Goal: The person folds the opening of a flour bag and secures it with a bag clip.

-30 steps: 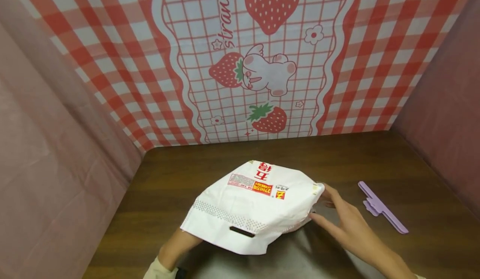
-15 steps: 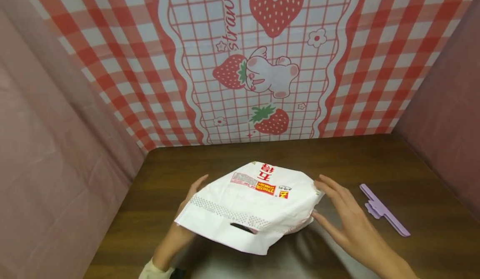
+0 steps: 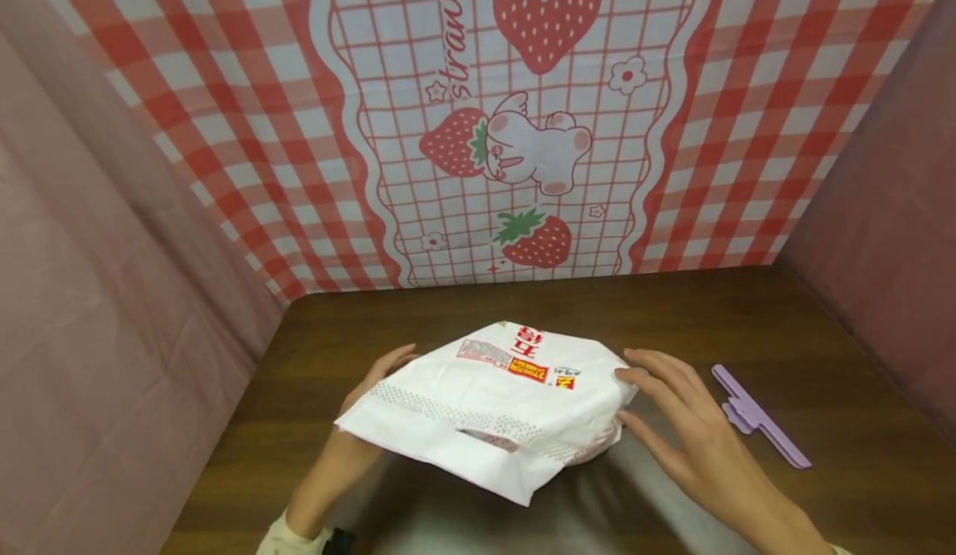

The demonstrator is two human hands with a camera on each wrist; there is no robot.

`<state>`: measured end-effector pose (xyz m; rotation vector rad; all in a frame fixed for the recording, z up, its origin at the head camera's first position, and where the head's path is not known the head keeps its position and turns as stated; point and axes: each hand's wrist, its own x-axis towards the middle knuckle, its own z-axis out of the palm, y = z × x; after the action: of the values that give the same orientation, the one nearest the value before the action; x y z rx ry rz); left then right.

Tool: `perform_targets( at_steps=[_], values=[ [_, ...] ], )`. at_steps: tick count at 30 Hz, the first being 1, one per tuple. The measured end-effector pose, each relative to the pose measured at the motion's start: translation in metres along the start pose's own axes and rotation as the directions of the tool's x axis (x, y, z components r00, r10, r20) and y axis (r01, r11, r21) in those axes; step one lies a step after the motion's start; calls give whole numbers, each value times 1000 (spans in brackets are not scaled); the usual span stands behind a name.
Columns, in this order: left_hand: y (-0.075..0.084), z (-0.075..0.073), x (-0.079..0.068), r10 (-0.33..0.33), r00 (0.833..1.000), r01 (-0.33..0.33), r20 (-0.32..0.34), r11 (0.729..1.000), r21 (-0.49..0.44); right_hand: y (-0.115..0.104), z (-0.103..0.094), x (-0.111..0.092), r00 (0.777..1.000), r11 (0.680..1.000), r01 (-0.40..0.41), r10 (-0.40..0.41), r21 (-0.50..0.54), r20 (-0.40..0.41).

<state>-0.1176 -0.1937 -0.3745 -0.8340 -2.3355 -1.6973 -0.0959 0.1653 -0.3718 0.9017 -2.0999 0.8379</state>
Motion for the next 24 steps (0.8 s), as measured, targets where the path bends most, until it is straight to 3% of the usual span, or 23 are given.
perform_targets(
  at_steps=[7, 9, 15, 19, 24],
  values=[
    [9, -3, 3, 21, 1000, -20, -14, 995, 97, -2, 1, -2, 999, 999, 14, -13, -36, 34],
    [11, -3, 4, 37, 999, -36, -13, 995, 91, -1, 2, 0, 999, 998, 38, -37, -42, 17],
    [15, -4, 8, 131, 991, -122, -23, 963, 242, 4, 3, 8, 995, 995, 92, -93, -42, -33],
    [18, -4, 10, 153, 988, -140, -29, 955, 262, 4, 1, 11, 993, 995, 102, -103, -18, -50],
    [23, -4, 14, 152, 988, -135, -40, 952, 276, 3, -1, 13, 983, 991, 136, -134, 11, -127]
  ],
)
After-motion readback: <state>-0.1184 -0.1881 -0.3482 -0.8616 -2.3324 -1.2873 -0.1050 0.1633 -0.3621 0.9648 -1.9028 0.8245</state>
